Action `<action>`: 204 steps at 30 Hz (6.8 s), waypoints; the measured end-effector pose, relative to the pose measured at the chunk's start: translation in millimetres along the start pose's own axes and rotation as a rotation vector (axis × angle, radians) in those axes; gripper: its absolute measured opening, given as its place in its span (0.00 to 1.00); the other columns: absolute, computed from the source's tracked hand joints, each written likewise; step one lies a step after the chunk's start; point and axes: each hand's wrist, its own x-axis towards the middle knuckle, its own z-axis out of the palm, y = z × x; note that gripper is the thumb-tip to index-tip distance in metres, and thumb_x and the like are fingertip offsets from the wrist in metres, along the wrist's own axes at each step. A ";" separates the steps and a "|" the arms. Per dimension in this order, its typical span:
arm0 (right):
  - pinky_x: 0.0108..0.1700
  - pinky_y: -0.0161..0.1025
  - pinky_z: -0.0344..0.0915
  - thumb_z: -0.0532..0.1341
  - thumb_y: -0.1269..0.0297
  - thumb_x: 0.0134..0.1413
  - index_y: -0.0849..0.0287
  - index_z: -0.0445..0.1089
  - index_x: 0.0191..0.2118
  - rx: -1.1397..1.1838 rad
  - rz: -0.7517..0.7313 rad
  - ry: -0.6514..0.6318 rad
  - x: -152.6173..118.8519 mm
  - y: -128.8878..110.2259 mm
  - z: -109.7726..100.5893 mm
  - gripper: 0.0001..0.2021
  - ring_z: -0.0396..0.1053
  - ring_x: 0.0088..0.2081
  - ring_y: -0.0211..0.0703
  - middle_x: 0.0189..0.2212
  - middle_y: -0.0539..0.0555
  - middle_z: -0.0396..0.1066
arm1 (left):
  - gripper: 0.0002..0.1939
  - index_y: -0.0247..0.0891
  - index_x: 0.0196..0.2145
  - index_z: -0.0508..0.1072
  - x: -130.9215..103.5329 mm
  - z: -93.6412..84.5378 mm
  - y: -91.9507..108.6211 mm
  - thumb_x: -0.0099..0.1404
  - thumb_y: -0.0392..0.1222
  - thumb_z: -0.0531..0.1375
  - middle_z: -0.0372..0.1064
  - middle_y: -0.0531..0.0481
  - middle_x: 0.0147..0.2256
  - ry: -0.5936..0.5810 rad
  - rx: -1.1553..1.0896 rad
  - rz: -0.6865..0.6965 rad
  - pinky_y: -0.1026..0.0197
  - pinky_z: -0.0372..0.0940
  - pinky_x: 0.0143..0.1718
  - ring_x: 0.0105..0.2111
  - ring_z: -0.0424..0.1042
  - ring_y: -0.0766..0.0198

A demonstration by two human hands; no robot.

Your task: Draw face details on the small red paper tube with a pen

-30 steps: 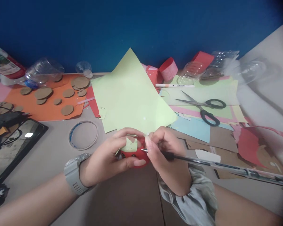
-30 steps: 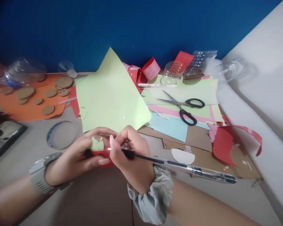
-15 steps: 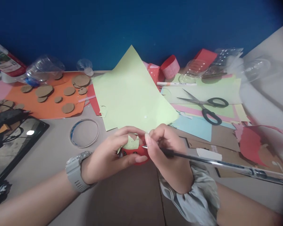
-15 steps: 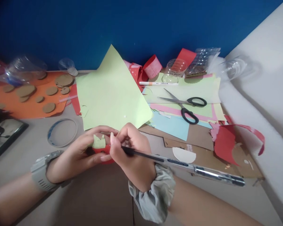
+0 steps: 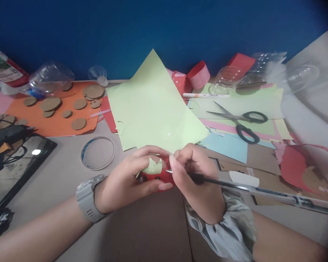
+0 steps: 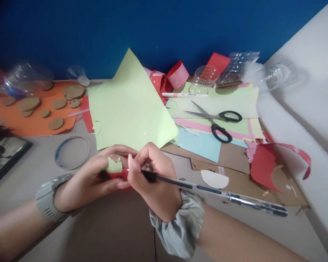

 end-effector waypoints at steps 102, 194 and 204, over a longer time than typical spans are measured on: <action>0.25 0.36 0.51 0.62 0.69 0.69 0.53 0.60 0.29 0.150 -0.014 -0.107 1.7 2.8 -5.6 0.15 0.52 0.22 0.35 0.22 0.43 0.58 | 0.25 0.47 0.67 0.75 -5.9 -13.0 -3.6 0.74 0.39 0.66 0.76 0.43 0.65 -0.229 -0.261 -0.286 0.52 0.71 0.61 0.61 0.78 0.47; 0.24 0.37 0.49 0.62 0.55 0.77 0.53 0.63 0.32 0.328 -0.039 -0.118 -6.5 14.8 -3.6 0.18 0.49 0.22 0.35 0.25 0.44 0.58 | 0.22 0.46 0.66 0.72 -8.2 -9.9 -7.9 0.79 0.50 0.61 0.76 0.42 0.63 -0.111 -0.453 -0.332 0.51 0.67 0.63 0.61 0.75 0.49; 0.29 0.41 0.58 0.64 0.54 0.76 0.52 0.63 0.30 0.372 -0.066 -0.091 -3.6 7.1 -0.8 0.20 0.47 0.19 0.33 0.23 0.43 0.58 | 0.39 0.46 0.80 0.40 -14.1 -0.9 -1.3 0.82 0.56 0.52 0.64 0.36 0.74 -0.103 -0.607 -0.471 0.40 0.54 0.75 0.74 0.62 0.44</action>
